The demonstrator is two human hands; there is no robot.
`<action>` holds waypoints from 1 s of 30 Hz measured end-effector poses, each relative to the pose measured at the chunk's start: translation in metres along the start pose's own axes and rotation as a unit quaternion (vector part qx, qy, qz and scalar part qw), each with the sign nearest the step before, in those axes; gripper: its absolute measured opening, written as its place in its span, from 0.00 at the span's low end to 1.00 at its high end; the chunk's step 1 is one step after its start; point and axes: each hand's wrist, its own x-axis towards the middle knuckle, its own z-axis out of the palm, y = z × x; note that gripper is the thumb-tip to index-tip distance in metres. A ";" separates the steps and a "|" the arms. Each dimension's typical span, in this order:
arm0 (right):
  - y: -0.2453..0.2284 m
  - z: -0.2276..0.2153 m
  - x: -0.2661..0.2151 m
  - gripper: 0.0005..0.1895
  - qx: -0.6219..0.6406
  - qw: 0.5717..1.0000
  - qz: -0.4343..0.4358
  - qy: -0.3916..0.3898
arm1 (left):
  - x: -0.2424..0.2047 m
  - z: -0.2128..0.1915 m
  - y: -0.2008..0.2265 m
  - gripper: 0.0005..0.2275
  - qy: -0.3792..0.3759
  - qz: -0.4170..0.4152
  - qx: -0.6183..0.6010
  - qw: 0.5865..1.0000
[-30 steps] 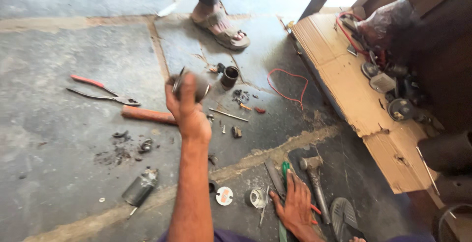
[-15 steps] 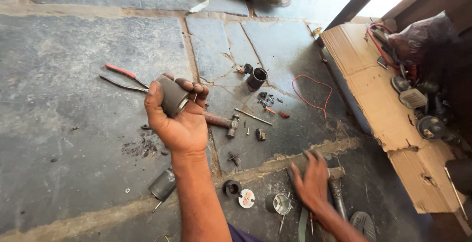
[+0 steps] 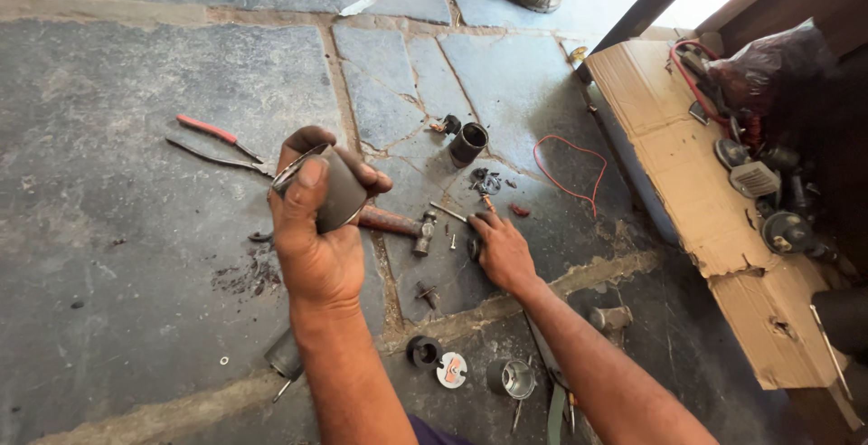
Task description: The person sits on the floor and uses a hammer and a metal rod to strike and shape small cylindrical metal parts. They repeatedly pick up the parts, position them, and hammer them while another person works nearby.
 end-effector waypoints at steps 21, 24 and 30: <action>0.007 -0.075 -0.238 0.17 0.138 0.975 0.171 0.022 | -0.013 0.009 0.021 0.22 -0.068 0.012 0.076 0.995; 0.032 -0.089 -0.277 0.23 0.061 0.997 0.036 0.012 | -0.016 0.028 0.021 0.21 -0.111 -0.009 0.122 0.986; 0.033 -0.100 -0.312 0.22 0.173 0.979 0.019 0.103 | -0.070 0.067 -0.032 0.28 -0.119 -0.162 0.499 0.843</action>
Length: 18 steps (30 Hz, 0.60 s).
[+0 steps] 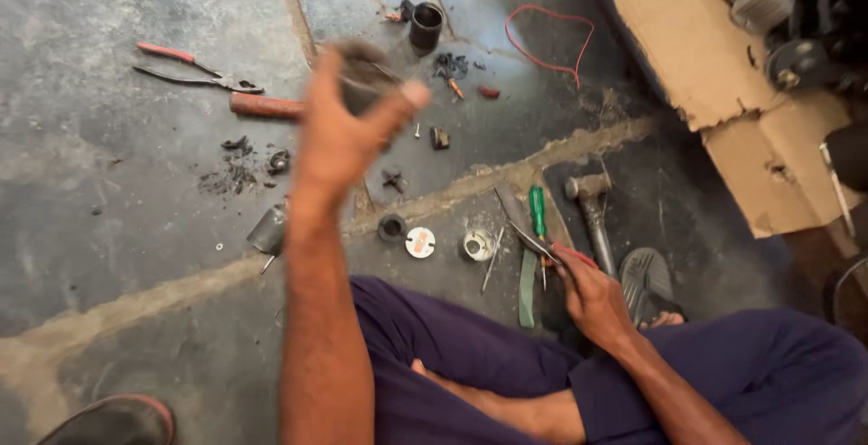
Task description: The person sits on the floor and uses a hammer and a metal rod to strike and shape small cylindrical metal parts. They repeatedly pick up the parts, position them, and hammer them while another person works nearby.
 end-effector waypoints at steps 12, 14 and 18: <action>-0.023 -0.013 0.012 0.26 0.041 0.990 0.067 -0.115 | -0.129 0.119 -0.103 0.31 -0.351 -0.135 0.454 0.808; -0.023 -0.018 0.021 0.20 0.034 0.994 0.088 -0.049 | -0.125 0.124 -0.105 0.31 -0.320 -0.140 0.457 0.818; -0.016 -0.031 0.025 0.16 0.019 0.983 0.174 -0.050 | -0.118 0.142 -0.107 0.35 -0.308 -0.138 0.478 0.811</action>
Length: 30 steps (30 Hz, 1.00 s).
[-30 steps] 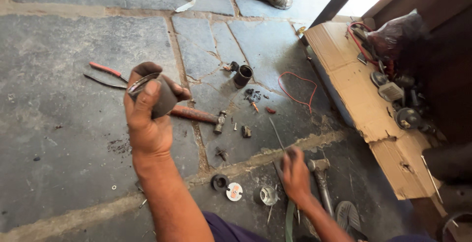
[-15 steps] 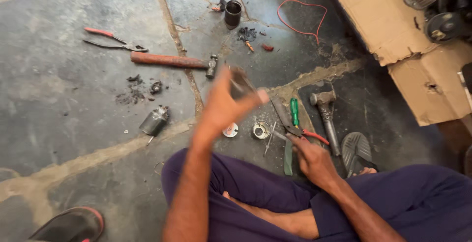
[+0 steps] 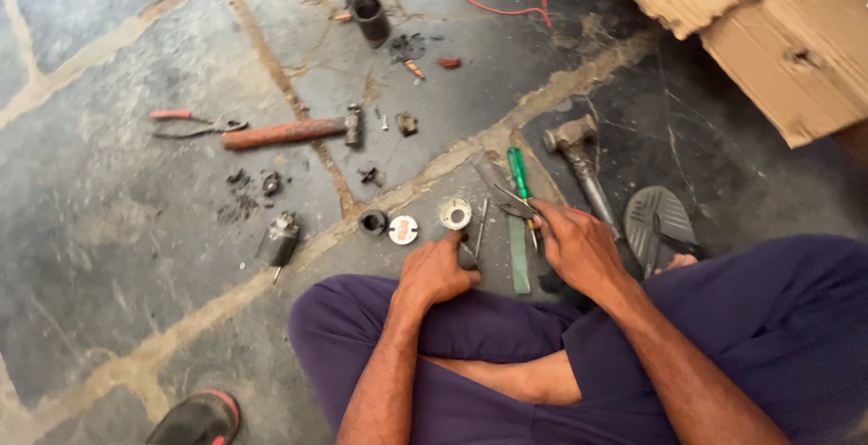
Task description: The person sits on the floor and uses a hammer and a metal rod to strike and shape small cylindrical metal parts. They repeatedly pick up the parts, position them, and hammer them while another person works nearby.
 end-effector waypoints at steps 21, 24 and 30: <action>0.025 -0.025 -0.017 0.09 -0.207 0.977 0.032 -0.035 | 0.028 0.022 -0.020 0.29 0.197 0.047 -0.031 0.979; 0.022 -0.030 -0.018 0.14 -0.176 0.983 0.043 0.018 | 0.023 0.025 -0.020 0.31 0.190 0.074 -0.003 0.979; -0.014 -0.006 -0.022 0.12 0.095 0.992 -0.068 0.057 | 0.014 0.021 -0.020 0.33 0.176 0.038 -0.037 0.983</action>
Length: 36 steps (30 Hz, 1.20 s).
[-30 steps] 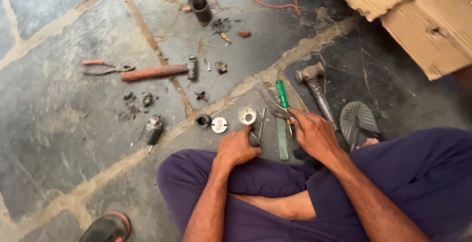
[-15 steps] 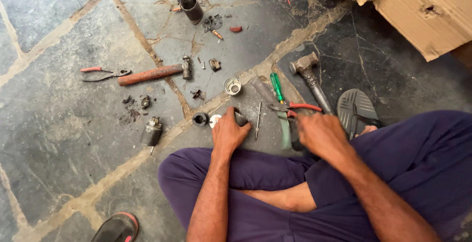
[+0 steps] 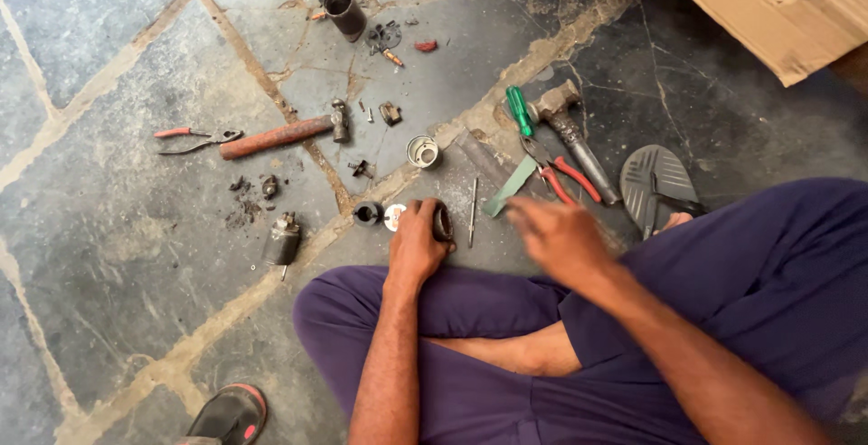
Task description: The person sits on the floor and uses a hammer and a metal rod to strike and shape small cylindrical metal parts. They repeatedly pick up the parts, position them, and hammer them while another person works nearby.
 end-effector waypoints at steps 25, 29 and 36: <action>0.000 -0.026 0.013 0.06 0.106 0.993 0.033 0.028 | -0.002 -0.003 0.018 0.29 -0.004 0.123 -0.040 0.992; 0.000 -0.011 0.011 0.08 0.137 0.990 -0.001 0.026 | -0.002 0.000 0.023 0.30 0.001 0.155 0.004 0.988; 0.008 0.015 0.011 0.11 0.151 0.984 0.083 -0.046 | -0.004 -0.001 0.031 0.31 -0.009 0.157 0.033 0.987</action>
